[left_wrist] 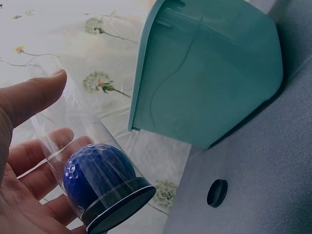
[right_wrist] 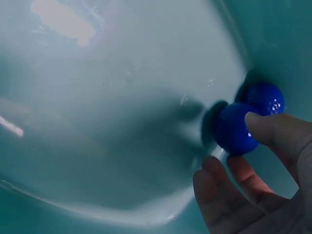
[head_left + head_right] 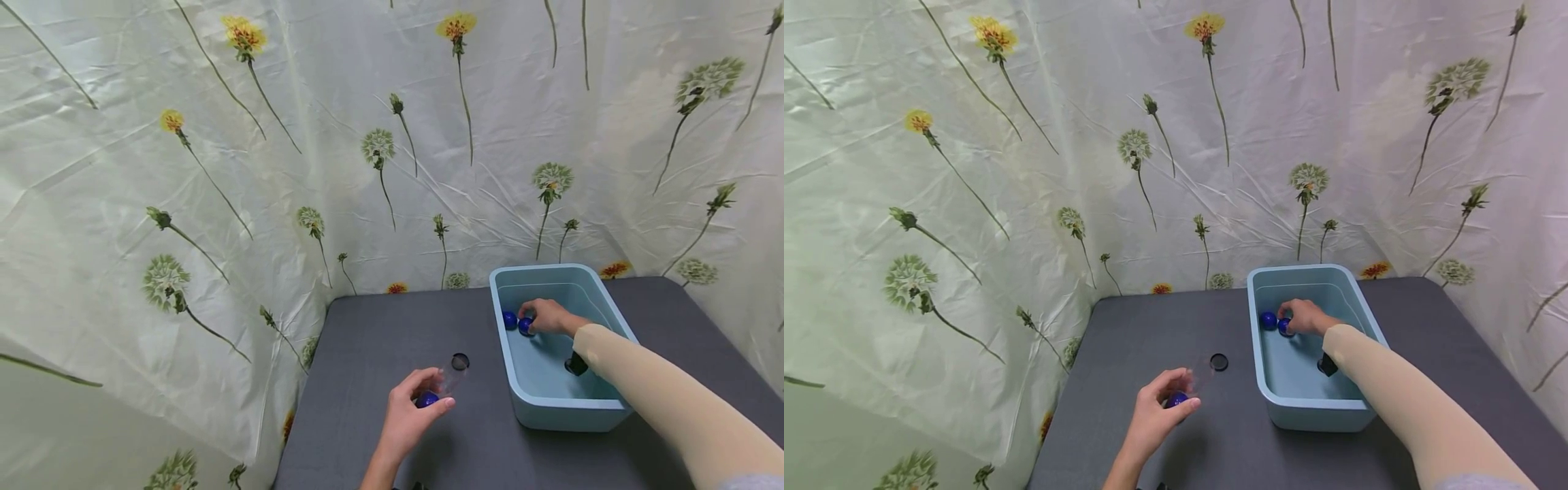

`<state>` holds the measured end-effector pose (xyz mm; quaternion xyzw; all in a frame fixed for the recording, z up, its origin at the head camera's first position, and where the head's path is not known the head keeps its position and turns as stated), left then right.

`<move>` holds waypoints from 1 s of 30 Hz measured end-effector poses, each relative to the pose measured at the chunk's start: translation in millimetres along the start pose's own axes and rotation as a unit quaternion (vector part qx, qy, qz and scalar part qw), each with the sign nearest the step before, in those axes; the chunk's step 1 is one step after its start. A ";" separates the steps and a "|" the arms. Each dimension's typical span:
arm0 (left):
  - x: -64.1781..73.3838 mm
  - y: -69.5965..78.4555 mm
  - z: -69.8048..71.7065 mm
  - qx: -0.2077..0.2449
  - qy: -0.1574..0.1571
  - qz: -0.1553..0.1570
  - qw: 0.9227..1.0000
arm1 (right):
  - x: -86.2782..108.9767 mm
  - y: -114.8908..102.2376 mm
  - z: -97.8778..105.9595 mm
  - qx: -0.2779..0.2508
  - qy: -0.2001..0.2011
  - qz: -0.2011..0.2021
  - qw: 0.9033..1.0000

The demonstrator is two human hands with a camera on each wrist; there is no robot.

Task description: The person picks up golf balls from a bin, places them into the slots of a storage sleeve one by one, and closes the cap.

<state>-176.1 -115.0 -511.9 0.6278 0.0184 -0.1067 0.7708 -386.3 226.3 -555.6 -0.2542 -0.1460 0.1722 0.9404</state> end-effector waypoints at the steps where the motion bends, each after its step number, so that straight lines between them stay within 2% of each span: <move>1: 0.1 -0.1 -0.1 -0.001 0.000 0.001 1.000 | 0.5 -0.6 -0.1 0.002 0.000 0.000 1.000; 10: 0.7 -1.5 -0.7 -0.007 0.000 0.005 1.000 | 3.0 -4.3 -8.6 0.012 -0.049 -0.008 0.999; 15: 0.7 -0.8 -2.3 -0.005 -0.001 -0.001 1.000 | 1.8 -5.6 -13.4 0.020 -0.055 -0.002 0.998; 23: 2.0 -3.9 -3.6 -0.002 0.002 0.012 1.000 | 6.0 -7.4 -14.8 0.026 -0.057 0.009 0.998; 30: 0.6 -3.9 -0.5 0.003 0.002 0.006 1.000 | 10.2 -17.0 -3.7 0.019 -0.056 0.038 0.998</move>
Point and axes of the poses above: each hand's wrist, its own x-axis away from the middle knuckle, its own z-axis out of the back of the hand, y = z × x, the point moved 3 cm from there along -x, towards the middle knuckle, and after that the axes turned 1 degree about x, right-handed, at the moved point
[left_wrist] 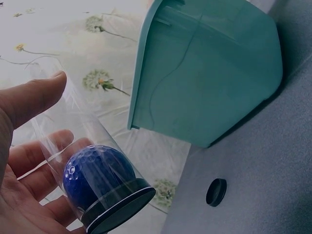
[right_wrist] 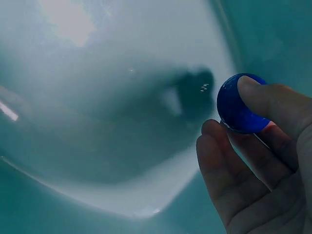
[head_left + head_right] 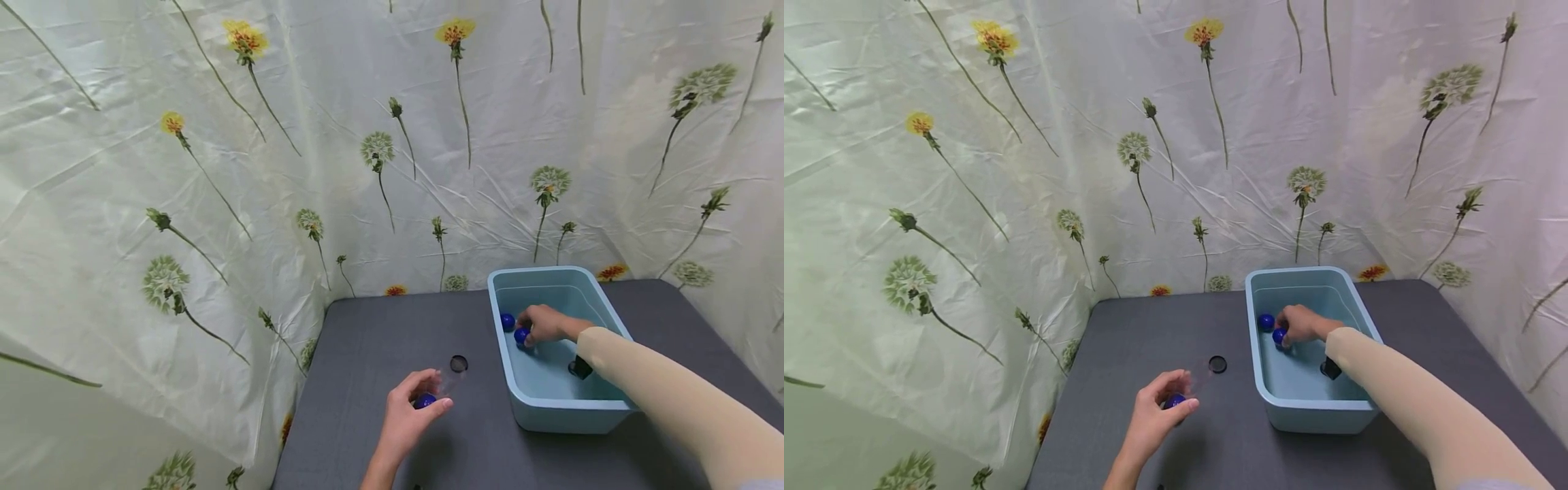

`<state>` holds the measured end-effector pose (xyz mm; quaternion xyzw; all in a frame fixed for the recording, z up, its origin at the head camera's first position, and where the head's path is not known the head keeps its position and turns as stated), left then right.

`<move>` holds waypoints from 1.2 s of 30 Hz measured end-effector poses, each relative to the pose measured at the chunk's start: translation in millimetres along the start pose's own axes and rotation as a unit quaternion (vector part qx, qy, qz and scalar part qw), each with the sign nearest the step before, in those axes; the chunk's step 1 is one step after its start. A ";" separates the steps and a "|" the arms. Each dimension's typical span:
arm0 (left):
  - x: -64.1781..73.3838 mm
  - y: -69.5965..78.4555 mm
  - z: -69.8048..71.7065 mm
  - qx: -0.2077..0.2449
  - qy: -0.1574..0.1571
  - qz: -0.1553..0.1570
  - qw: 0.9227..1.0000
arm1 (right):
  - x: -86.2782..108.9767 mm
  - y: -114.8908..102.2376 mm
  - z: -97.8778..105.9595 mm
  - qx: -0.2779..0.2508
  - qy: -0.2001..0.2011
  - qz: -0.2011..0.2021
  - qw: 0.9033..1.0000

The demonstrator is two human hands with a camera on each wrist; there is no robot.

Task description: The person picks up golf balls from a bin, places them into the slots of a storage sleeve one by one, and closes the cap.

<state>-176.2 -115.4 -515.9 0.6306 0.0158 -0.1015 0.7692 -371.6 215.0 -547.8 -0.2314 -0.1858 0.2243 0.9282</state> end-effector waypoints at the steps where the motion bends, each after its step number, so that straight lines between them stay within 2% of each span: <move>1: -0.2 0.0 0.1 -0.001 0.001 -0.001 1.000 | 1.5 -1.8 2.6 -0.003 0.002 0.004 1.000; 5: -1.0 0.3 -0.2 -0.002 0.004 -0.005 1.000 | 7.8 -7.9 12.7 -0.010 0.016 0.023 1.000; 10: -2.0 -1.0 -2.4 -0.003 0.006 -0.001 1.000 | 18.1 -13.0 21.9 -0.027 0.035 0.025 0.999; 25: -0.3 1.8 -3.1 -0.002 0.008 0.013 1.000 | 56.3 -46.1 44.8 -0.122 0.075 0.045 0.989; 29: -0.2 2.4 -3.6 -0.003 0.011 0.008 1.000 | 69.5 -56.7 49.2 -0.161 0.084 0.046 0.982; 36: 0.8 2.2 -5.3 -0.005 0.010 0.003 1.000 | 94.9 -79.0 45.1 -0.253 0.087 0.060 0.962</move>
Point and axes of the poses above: each hand's wrist, its own x-axis away from the middle knuckle, its own z-axis out of the back of the hand, y = z × x, the point moved 3 cm from there along -x, towards the middle knuckle, and after that the axes turned 1 degree about x, right-handed, at the moved point
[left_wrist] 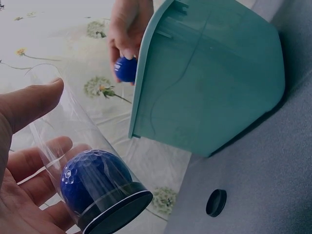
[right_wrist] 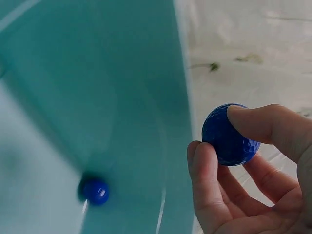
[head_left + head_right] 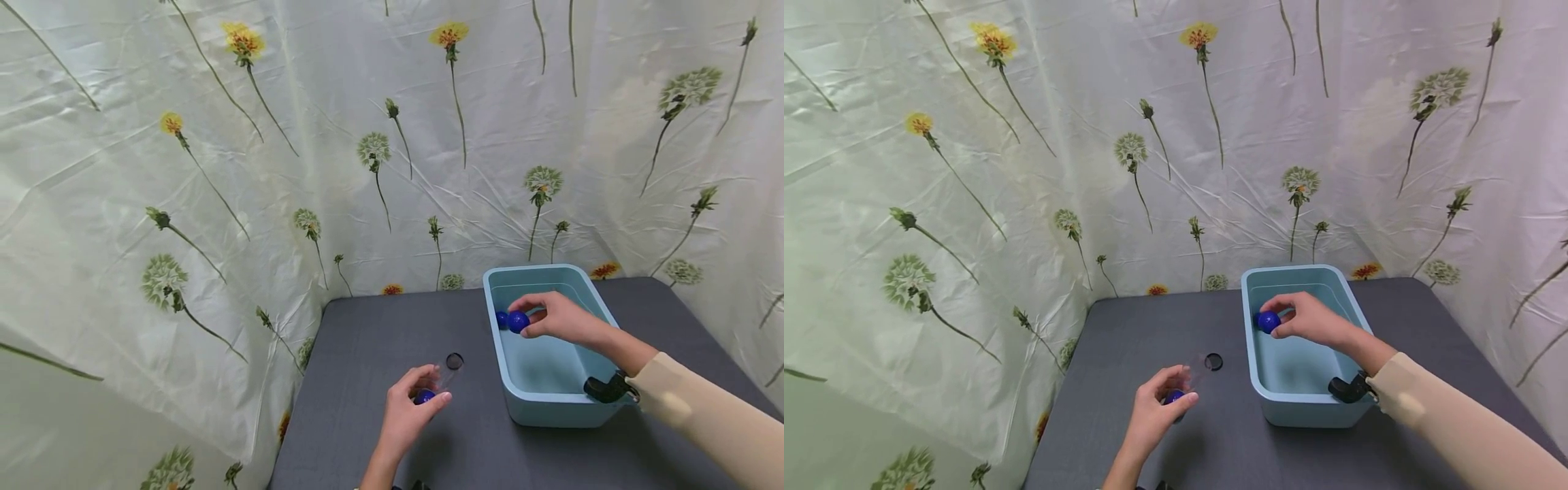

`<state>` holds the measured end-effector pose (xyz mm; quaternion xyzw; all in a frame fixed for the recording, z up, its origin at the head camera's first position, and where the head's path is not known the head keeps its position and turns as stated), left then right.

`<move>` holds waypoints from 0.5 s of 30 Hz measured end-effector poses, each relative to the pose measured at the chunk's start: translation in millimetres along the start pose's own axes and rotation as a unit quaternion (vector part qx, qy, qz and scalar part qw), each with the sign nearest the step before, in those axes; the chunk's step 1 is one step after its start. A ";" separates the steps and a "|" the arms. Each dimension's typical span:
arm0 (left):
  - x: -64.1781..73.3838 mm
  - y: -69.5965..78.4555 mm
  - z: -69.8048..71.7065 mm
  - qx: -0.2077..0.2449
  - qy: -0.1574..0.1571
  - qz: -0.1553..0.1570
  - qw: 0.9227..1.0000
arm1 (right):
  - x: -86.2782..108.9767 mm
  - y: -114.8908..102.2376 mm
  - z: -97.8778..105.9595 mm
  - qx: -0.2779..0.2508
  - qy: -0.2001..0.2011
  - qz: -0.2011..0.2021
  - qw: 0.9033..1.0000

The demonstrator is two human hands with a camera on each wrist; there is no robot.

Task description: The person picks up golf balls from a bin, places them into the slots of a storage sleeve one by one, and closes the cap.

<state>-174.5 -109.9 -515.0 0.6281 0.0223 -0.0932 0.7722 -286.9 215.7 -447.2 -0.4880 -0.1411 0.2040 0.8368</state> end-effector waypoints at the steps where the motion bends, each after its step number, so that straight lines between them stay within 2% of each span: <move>1: -0.1 -0.3 -0.1 0.000 0.000 0.000 1.000 | 2.4 -2.9 -2.9 -0.010 -0.001 0.004 1.000; 5: -0.8 -0.3 -0.9 -0.001 0.003 -0.001 1.000 | 10.1 -15.3 -16.3 -0.039 -0.006 0.018 0.999; 11: -1.3 -0.1 -3.7 -0.011 0.008 0.009 1.000 | 17.2 -30.3 -40.5 -0.075 -0.019 0.018 0.997; 15: -2.0 0.2 -6.0 -0.015 0.007 0.003 1.000 | 18.0 -39.9 -56.0 -0.104 -0.037 0.020 0.994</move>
Point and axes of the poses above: each hand's wrist, its own x-axis away from the middle knuckle, its own z-axis out of the back of the hand, y = z × x, the point moved 3 cm from there along -x, towards the middle knuckle, and after that the axes turned 1 degree about x, right-handed, at the moved point
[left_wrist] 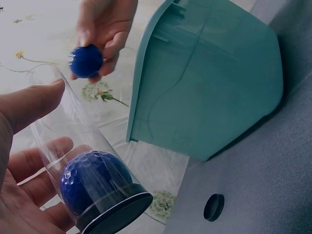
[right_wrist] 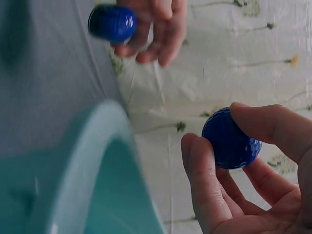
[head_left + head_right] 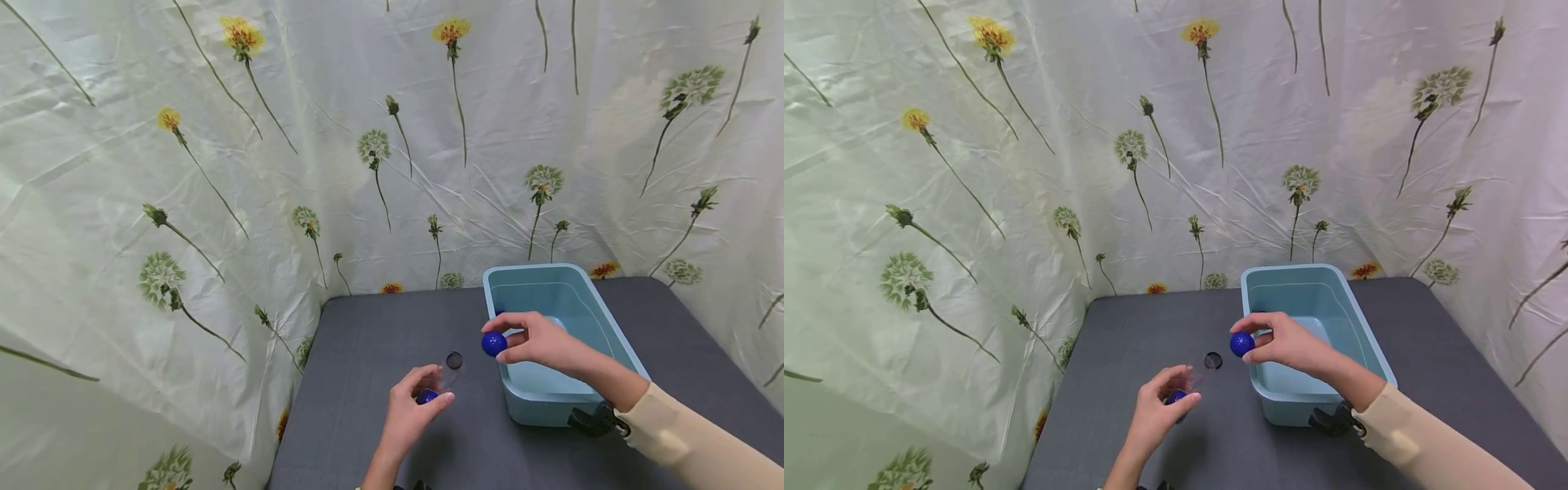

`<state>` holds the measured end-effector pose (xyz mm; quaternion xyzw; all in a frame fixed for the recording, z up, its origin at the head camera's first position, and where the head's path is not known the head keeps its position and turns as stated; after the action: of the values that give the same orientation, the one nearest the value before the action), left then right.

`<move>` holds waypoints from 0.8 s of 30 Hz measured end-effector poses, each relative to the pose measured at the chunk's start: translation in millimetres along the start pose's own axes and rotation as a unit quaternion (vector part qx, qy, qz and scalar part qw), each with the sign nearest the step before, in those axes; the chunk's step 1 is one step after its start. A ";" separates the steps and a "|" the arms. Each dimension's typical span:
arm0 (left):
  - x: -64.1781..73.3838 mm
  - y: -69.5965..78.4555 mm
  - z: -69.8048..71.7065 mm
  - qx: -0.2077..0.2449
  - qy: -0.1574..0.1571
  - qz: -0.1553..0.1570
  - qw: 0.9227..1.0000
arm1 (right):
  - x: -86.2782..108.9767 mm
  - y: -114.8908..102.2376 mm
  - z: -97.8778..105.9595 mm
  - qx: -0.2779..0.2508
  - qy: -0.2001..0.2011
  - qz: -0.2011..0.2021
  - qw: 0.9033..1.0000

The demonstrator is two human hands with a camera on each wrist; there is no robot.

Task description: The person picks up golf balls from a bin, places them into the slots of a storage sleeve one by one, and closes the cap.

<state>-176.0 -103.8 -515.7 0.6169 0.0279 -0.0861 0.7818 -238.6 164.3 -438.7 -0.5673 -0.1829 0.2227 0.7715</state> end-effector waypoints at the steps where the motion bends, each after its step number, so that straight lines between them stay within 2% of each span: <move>1: -0.3 0.2 -0.4 -0.001 0.000 -0.003 1.000 | -0.5 -1.7 -3.8 0.000 -0.003 0.003 1.000; 10: 0.6 2.3 -3.8 -0.009 -0.008 -0.015 1.000 | -6.0 -10.4 -28.3 0.035 -0.030 0.038 0.998; 24: 1.8 -0.1 -3.1 -0.008 -0.013 -0.020 1.000 | -12.4 -10.3 -38.8 0.061 -0.041 0.064 0.995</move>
<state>-174.0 -101.0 -516.9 0.6089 0.0304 -0.1097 0.7850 -226.8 124.0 -440.4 -0.5201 -0.1635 0.3058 0.7806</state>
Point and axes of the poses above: each hand's wrist, its own x-axis away from the middle knuckle, its own z-axis out of the back of the hand, y = z × x, the point moved 3 cm from there along -x, towards the middle knuckle, and after that the axes turned 1 degree about x, right-handed, at the moved point
